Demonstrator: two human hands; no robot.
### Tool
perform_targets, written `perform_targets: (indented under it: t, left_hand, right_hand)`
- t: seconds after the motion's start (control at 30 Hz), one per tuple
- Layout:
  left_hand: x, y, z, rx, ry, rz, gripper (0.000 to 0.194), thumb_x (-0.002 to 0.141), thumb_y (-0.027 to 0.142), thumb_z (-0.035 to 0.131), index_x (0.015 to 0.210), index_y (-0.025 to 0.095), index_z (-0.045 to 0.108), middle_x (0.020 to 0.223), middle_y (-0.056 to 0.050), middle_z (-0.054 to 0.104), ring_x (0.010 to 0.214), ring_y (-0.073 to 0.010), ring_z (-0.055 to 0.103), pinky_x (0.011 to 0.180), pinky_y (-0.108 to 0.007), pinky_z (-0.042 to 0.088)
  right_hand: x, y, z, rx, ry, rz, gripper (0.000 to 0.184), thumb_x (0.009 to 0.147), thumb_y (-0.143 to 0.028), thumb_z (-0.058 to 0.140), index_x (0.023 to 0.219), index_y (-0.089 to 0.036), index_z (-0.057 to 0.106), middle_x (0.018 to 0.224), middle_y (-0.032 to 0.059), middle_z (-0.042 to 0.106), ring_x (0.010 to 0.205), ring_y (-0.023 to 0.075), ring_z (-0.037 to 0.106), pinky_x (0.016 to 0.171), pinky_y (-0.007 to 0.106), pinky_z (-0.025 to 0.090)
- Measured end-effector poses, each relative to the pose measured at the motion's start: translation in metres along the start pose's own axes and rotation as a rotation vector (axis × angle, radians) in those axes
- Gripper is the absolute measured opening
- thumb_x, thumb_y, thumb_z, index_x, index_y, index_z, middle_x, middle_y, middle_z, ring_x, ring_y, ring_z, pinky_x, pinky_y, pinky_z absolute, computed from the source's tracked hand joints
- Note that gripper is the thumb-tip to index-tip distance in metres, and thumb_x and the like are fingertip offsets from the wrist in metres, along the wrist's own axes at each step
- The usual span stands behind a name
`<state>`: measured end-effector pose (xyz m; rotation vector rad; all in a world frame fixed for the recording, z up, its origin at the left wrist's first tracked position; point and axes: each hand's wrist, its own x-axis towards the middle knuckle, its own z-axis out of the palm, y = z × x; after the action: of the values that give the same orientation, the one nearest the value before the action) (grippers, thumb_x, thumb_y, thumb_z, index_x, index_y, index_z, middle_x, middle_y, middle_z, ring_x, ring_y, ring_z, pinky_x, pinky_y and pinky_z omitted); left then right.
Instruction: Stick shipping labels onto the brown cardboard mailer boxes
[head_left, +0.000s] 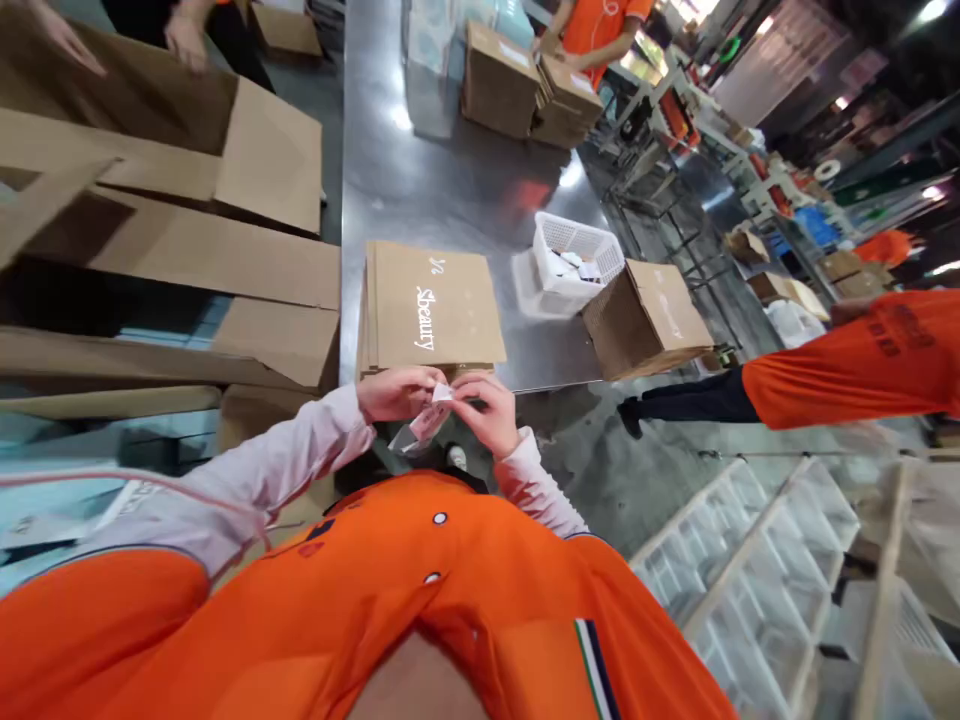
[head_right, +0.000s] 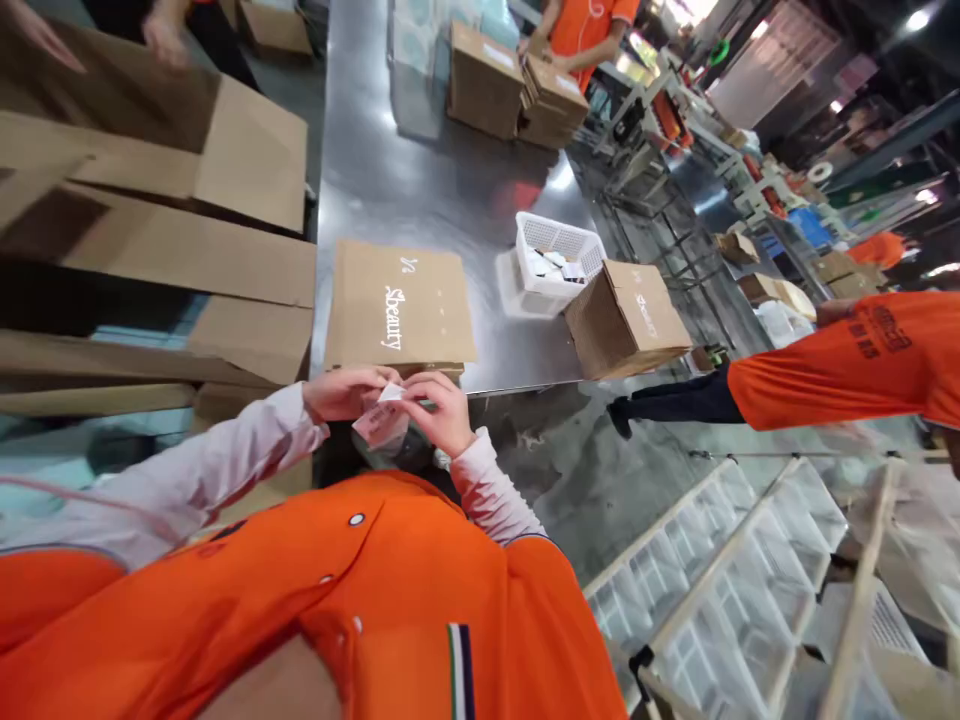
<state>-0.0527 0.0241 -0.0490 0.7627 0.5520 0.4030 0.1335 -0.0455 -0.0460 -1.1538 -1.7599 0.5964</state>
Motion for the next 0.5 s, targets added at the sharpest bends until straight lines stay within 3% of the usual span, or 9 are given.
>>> perform_targets:
  t: [0.13,0.3,0.4,0.5]
  left_hand:
    - [0.009,-0.001,0.003,0.318,0.215,0.319,0.044,0.058,0.028,0.088,0.096,0.014,0.070,0.093,-0.006,0.069,0.082,-0.0169,0.065,0.073,-0.024,0.052]
    - [0.027,-0.017,0.003,0.532,0.401,0.484,0.032,0.062,0.039,0.086,0.069,0.011,0.071,0.086,-0.011,0.072,0.086,-0.0219,0.066,0.078,-0.030,0.052]
    - [0.041,-0.039,0.005,0.403,0.476,0.498,0.029,0.063,0.033,0.084,0.079,0.012,0.072,0.090,-0.011,0.073,0.087,-0.0221,0.067,0.082,-0.031,0.054]
    - [0.052,-0.069,0.006,-0.027,0.643,0.377,0.032,0.066,0.027,0.079,0.094,0.013,0.070,0.091,-0.010,0.074,0.090,-0.0253,0.069,0.081,-0.034,0.056]
  right_hand:
    - [0.025,0.023,-0.013,-0.007,-0.064,0.105,0.021,0.085,-0.037,0.074,0.081,-0.017,0.071,0.092,0.0068,0.066,0.087,0.0137,0.065,0.072,0.021,0.057]
    - [0.038,0.044,-0.033,0.048,-0.208,0.095,0.024,0.083,-0.039,0.076,0.082,-0.015,0.073,0.100,0.0079,0.062,0.086,0.0129,0.064,0.068,0.020,0.057]
    - [0.052,0.058,-0.044,-0.047,-0.215,0.013,0.022,0.081,-0.039,0.079,0.079,-0.017,0.075,0.102,0.0081,0.063,0.092,0.0147,0.064,0.084,0.026,0.056]
    - [0.095,0.083,-0.041,-0.159,-0.167,-0.042,0.021,0.076,-0.037,0.083,0.074,-0.017,0.075,0.103,0.0083,0.063,0.105,0.0193,0.061,0.102,0.032,0.047]
